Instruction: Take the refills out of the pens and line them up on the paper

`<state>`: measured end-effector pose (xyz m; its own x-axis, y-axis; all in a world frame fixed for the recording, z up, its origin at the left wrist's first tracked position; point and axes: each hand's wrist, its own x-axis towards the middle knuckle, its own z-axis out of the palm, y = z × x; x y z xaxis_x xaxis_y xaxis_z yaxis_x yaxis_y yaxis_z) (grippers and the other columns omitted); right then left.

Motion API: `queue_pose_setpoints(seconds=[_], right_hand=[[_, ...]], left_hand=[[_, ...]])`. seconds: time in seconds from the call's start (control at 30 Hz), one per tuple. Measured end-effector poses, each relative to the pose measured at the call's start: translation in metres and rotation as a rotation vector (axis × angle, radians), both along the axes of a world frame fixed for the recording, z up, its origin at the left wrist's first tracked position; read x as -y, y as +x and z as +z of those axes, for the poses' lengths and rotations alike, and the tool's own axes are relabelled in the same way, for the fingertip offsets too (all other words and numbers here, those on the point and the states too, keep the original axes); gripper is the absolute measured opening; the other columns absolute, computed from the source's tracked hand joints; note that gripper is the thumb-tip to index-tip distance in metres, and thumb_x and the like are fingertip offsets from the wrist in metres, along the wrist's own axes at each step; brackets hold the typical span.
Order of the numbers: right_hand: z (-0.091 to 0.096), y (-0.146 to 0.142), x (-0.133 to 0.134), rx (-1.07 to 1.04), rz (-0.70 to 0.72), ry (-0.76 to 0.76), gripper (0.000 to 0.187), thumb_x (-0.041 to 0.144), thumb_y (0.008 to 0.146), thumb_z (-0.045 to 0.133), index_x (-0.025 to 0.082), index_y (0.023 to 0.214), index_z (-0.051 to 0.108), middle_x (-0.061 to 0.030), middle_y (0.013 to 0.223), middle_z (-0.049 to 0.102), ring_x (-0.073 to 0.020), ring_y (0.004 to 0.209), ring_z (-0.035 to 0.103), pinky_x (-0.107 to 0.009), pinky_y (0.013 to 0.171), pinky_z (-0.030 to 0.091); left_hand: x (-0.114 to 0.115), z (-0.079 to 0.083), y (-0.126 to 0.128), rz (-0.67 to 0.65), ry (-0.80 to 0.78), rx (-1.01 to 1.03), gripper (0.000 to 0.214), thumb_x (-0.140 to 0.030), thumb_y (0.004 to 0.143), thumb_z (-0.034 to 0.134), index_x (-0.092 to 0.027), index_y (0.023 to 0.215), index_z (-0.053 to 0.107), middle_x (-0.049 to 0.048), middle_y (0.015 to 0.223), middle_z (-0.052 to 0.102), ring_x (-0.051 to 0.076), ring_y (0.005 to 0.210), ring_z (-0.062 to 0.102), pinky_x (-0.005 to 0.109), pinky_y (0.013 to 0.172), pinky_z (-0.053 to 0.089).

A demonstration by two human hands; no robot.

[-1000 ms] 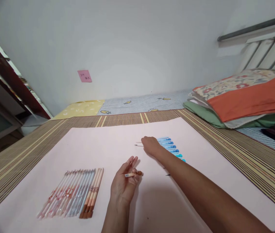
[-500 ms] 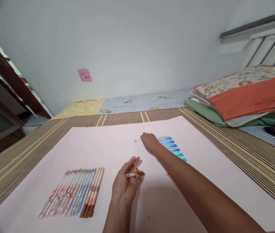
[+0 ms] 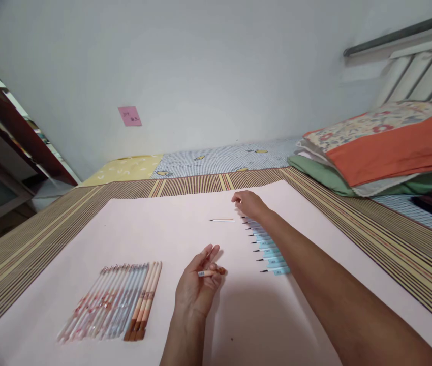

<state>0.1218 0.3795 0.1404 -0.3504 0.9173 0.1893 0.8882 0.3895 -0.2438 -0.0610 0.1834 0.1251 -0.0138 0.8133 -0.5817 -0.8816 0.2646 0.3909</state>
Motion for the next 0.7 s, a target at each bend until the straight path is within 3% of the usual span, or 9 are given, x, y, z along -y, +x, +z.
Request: queue_pose_setpoints(seconds=[0.2, 0.37, 0.7], right_hand=[[-0.021, -0.023, 0.010, 0.054, 0.125, -0.067, 0.030, 0.015, 0.083, 0.069, 0.020, 0.112, 0.075, -0.0053, 0.118, 0.075, -0.0180, 0.098, 0.067, -0.024, 0.082, 0.044], [-0.041, -0.038, 0.008, 0.141, 0.106, -0.071, 0.018, 0.015, 0.088, 0.062, 0.018, 0.101, 0.075, -0.0071, 0.109, 0.074, -0.0195, 0.095, 0.067, -0.026, 0.075, 0.040], [-0.039, -0.044, 0.003, 0.236, 0.057, -0.035, 0.016, 0.014, 0.095, 0.057, 0.016, 0.097, 0.073, -0.0126, 0.108, 0.072, -0.0227, 0.097, 0.067, -0.028, 0.079, 0.040]], left_hand=[[0.001, 0.001, 0.000, -0.002, 0.005, -0.017, 0.008, -0.014, 0.087, 0.069, -0.012, 0.094, 0.072, 0.0143, 0.113, 0.072, 0.004, 0.048, 0.051, 0.018, 0.042, 0.044], [0.000, 0.003, 0.000, -0.004, -0.003, -0.026, 0.008, -0.015, 0.089, 0.066, -0.011, 0.094, 0.072, 0.0138, 0.113, 0.073, 0.004, 0.048, 0.051, 0.018, 0.041, 0.044], [0.000, 0.002, 0.000, 0.002, -0.007, -0.021, 0.009, -0.015, 0.090, 0.064, -0.011, 0.095, 0.071, 0.0150, 0.113, 0.073, 0.005, 0.047, 0.050, 0.019, 0.042, 0.045]])
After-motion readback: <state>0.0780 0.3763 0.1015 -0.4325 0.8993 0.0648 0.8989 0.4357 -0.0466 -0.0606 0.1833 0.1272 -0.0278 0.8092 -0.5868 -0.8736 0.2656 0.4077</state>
